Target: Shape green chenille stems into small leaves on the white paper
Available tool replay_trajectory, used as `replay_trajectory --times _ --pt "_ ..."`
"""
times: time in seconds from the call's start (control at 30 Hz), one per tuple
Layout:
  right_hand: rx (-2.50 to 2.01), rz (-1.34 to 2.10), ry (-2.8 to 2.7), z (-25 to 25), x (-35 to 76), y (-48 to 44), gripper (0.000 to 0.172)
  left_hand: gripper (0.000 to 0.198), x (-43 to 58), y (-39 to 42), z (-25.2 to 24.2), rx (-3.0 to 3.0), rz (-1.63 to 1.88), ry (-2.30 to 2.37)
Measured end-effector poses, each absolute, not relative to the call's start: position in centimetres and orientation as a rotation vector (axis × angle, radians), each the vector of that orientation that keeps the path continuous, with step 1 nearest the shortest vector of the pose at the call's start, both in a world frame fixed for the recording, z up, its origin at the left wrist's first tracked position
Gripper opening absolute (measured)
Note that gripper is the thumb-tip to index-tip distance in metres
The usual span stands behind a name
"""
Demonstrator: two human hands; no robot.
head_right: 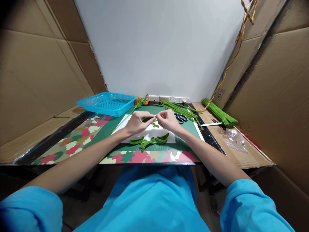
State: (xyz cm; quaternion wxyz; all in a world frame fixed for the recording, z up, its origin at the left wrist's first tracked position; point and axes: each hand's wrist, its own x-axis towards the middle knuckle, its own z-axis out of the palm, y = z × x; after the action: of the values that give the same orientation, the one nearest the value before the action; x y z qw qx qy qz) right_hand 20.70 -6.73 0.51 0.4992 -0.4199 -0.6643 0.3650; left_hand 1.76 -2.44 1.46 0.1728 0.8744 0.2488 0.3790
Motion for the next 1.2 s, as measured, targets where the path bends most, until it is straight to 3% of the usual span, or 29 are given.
replay_trajectory --times 0.17,0.27,0.4,0.8,1.2 --pt "-1.057 0.220 -1.906 -0.4 22.0 -5.5 0.033 0.040 2.2 -2.1 1.1 2.042 0.923 0.775" --pt "-1.043 0.031 -2.033 -1.0 22.3 -5.2 0.023 0.041 2.2 -1.8 0.9 1.797 0.824 0.717" --pt "-1.006 -0.177 -2.071 -1.0 22.0 -5.4 0.022 0.037 2.1 -1.6 0.8 1.487 0.732 0.660" --pt "-0.861 -0.164 -2.013 -1.8 20.5 -5.4 0.025 0.036 0.8 -2.7 1.7 1.275 0.563 0.544" --pt "-0.893 -0.036 -1.832 -1.6 20.8 -5.4 0.029 0.039 1.4 -3.3 1.3 1.292 0.672 0.534"
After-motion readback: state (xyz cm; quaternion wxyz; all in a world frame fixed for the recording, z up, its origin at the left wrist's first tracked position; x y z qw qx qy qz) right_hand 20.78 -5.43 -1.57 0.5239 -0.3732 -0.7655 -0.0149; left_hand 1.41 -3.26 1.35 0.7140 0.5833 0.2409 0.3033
